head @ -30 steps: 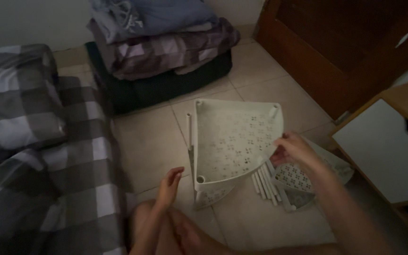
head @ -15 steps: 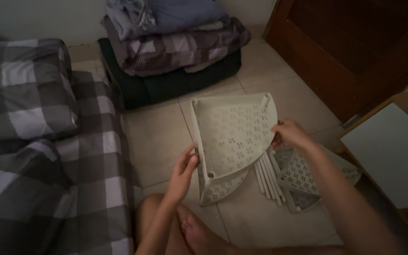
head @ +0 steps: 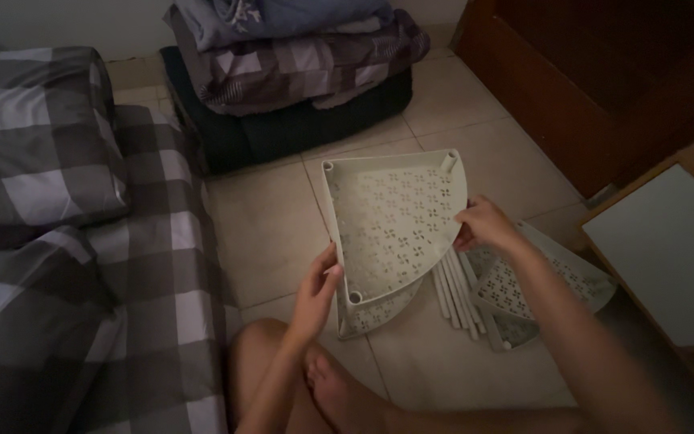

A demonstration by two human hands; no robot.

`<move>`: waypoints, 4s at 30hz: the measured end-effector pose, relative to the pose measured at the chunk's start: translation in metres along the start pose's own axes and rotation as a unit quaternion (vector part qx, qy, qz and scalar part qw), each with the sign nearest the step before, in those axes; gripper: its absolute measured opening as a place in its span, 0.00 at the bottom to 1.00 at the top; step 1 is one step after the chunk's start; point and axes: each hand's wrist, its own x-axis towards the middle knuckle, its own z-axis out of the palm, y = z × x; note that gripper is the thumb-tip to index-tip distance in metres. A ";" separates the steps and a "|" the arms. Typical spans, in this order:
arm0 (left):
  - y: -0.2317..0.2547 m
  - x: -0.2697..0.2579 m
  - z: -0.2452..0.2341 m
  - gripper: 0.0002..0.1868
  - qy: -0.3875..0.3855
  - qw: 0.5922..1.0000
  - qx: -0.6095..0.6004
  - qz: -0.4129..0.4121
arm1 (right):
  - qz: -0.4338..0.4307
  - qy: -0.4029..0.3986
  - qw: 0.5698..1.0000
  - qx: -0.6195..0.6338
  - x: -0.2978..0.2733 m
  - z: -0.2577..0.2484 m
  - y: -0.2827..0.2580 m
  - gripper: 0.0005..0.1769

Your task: The person assembles a white plastic corner shelf unit by inserting vertical poles into the perforated shelves and stacking them. They handle the shelves and poles by hand, building the unit layer by layer on the floor.

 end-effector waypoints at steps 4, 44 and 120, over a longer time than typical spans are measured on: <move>-0.001 -0.003 -0.001 0.30 -0.008 1.000 0.000 0.008 | 0.000 -0.001 1.000 -0.022 0.007 0.004 0.007 0.21; -0.063 0.227 -0.019 0.56 -0.018 0.987 -0.051 -0.153 | 0.048 0.053 0.997 -0.025 -0.010 0.007 -0.007 0.30; -0.029 0.223 -0.021 0.38 0.001 0.986 -0.006 -0.167 | 0.042 0.052 0.996 -0.058 -0.025 0.001 -0.009 0.29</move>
